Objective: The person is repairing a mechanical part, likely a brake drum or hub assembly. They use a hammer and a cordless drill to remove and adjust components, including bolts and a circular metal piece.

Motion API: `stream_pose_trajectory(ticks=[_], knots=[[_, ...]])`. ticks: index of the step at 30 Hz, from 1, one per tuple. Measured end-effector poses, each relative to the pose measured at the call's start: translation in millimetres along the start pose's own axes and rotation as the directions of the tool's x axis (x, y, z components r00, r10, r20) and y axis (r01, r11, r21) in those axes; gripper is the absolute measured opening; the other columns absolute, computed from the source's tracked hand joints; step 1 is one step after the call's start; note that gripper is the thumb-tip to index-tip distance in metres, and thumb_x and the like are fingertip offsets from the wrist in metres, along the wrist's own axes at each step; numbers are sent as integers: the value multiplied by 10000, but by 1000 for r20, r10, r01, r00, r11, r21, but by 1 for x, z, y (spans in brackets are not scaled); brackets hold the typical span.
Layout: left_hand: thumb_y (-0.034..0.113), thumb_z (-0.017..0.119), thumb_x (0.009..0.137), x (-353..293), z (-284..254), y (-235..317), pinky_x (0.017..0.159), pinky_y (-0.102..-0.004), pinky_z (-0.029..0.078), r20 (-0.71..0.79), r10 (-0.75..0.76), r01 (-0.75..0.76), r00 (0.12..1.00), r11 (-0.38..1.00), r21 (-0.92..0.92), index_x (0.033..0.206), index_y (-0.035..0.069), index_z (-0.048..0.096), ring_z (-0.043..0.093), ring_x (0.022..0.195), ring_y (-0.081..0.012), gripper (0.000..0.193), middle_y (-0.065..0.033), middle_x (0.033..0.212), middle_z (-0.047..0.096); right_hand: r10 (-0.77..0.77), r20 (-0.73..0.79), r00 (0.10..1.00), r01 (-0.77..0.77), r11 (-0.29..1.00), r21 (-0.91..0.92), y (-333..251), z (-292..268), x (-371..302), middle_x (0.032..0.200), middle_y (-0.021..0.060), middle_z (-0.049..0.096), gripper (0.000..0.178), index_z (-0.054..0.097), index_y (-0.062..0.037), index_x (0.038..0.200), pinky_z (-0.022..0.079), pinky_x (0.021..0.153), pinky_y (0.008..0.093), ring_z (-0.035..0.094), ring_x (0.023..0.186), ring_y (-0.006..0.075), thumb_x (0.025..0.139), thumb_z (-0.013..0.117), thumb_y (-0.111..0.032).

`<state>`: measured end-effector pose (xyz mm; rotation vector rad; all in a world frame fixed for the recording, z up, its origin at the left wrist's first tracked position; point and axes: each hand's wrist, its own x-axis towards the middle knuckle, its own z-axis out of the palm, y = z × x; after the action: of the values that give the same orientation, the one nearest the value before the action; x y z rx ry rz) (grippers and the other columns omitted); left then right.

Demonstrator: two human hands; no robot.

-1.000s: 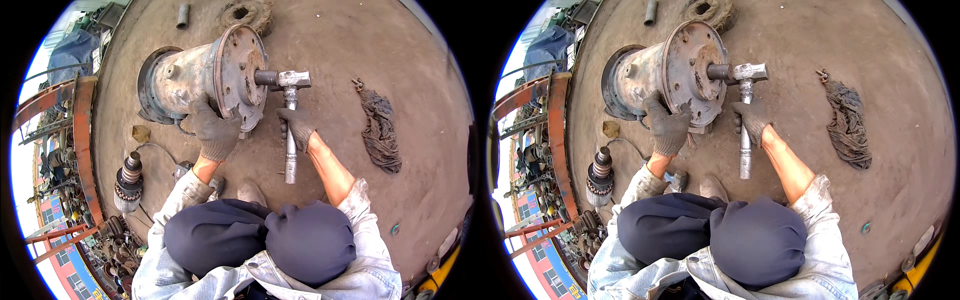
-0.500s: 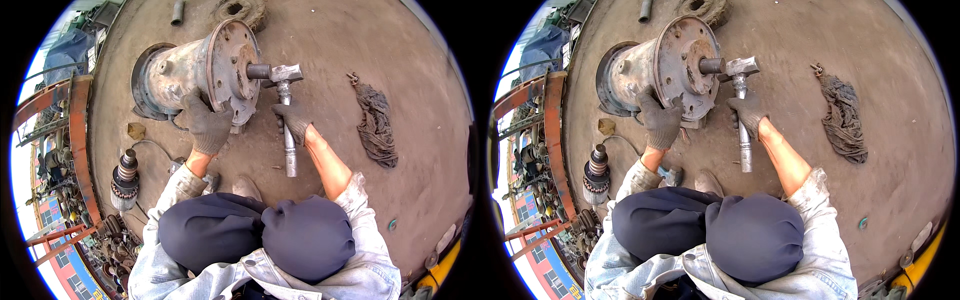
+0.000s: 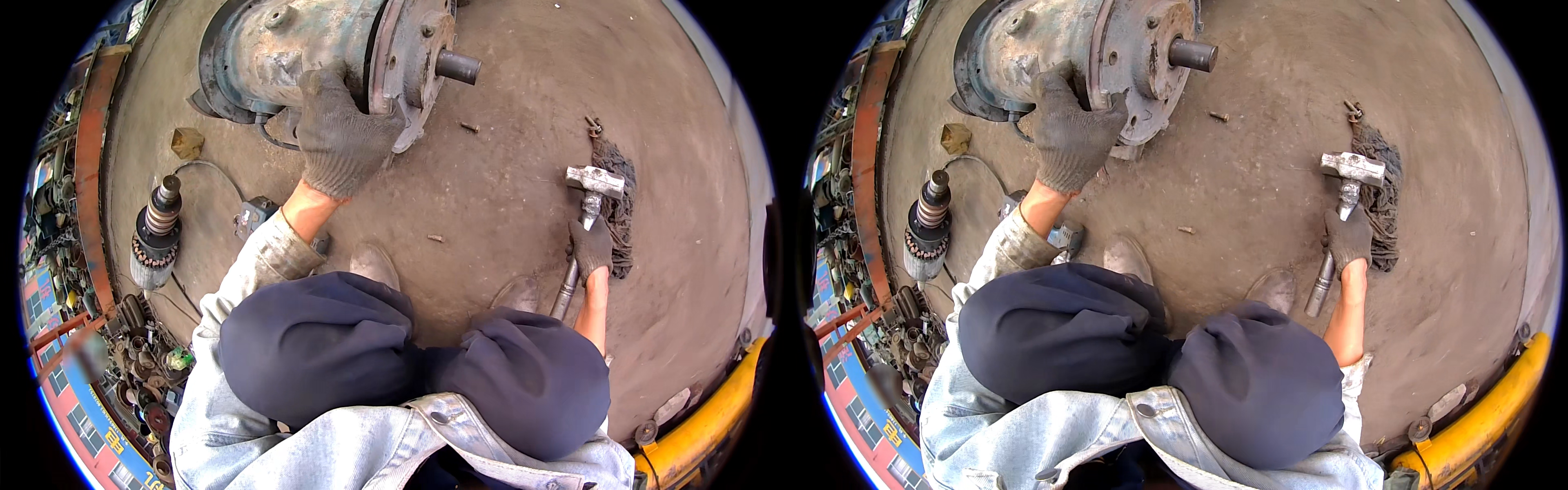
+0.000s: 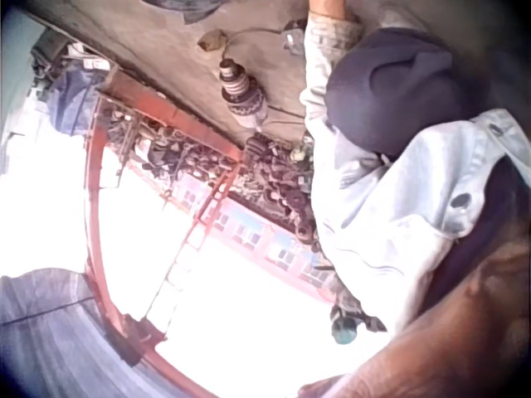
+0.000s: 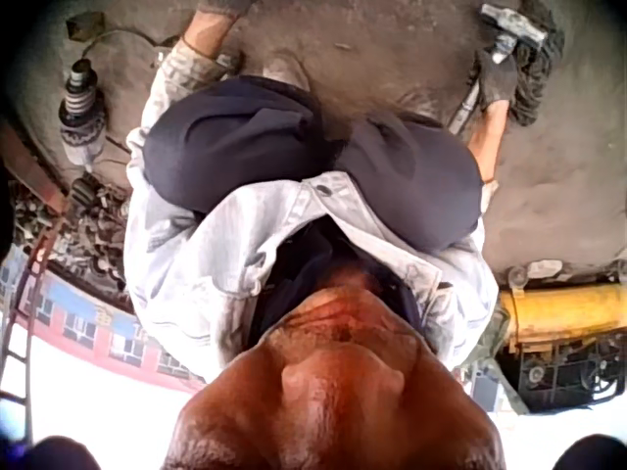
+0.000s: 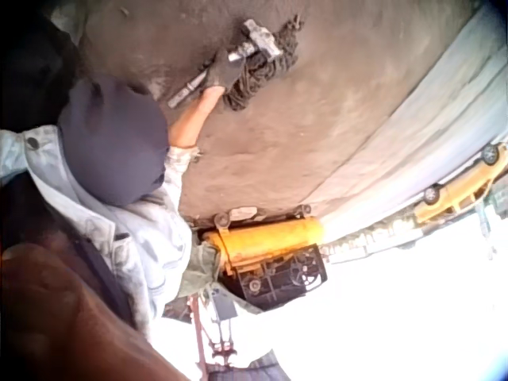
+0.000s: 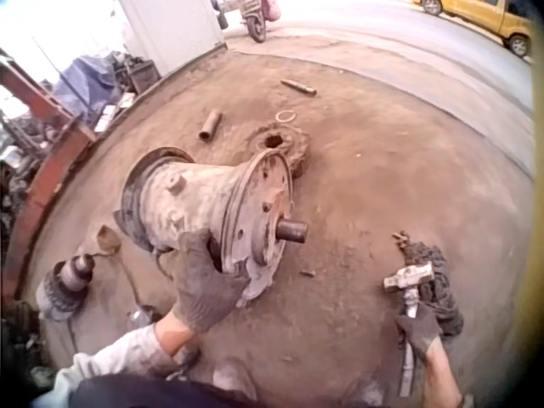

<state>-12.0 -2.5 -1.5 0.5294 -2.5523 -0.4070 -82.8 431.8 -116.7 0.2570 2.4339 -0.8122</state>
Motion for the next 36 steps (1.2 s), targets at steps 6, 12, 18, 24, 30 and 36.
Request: stream_pose_trajectory(ticks=[6,12,18,24,30,36], knots=[[405,997,776,1,-5,-9,854,-425,620,53,-29,28,998,999,19,1307,-14,642,754,976,-310,764,-170,1155,706,-575,-254,778,532,818,-221,-84,49,-1,1262,219,753,415,693,-71,1333,582,953,541,735,1131,458,978,772,-270],[452,1065,716,6,-19,-12,881,-400,623,136,72,-59,988,994,-93,1382,-26,613,756,1001,-268,936,-154,1159,714,-689,222,690,718,616,-323,-161,141,97,1298,206,753,339,765,-93,1305,586,958,498,724,1159,455,983,760,-202],[381,1070,710,-22,-1,-50,1033,-436,562,112,95,-36,989,896,-442,1474,-12,566,655,1205,-316,996,-176,1318,641,-557,228,799,512,828,228,-188,151,56,1086,165,821,316,780,-39,1282,596,856,412,794,948,269,1048,725,-246],[420,1055,723,-67,22,-41,1068,-452,535,64,-82,102,995,889,-446,1451,-30,566,619,1221,-374,986,-198,1317,602,-477,173,861,403,850,341,-213,170,46,954,126,811,354,778,16,1234,588,728,355,750,761,173,1066,737,-292],[393,1018,798,-105,32,-51,1038,-444,561,351,-331,472,876,736,-485,1400,-65,607,650,1224,-370,861,-234,1323,616,-479,176,860,429,866,257,-212,184,49,905,120,797,341,759,18,1178,582,709,362,764,758,182,1069,737,-304],[392,988,840,-113,25,-52,1052,-447,561,427,-318,492,847,773,-400,1422,-46,609,670,1204,-391,821,-218,1299,636,-549,230,803,538,835,115,-220,178,62,917,157,818,340,771,41,1148,594,738,403,791,783,222,1033,702,-272]])
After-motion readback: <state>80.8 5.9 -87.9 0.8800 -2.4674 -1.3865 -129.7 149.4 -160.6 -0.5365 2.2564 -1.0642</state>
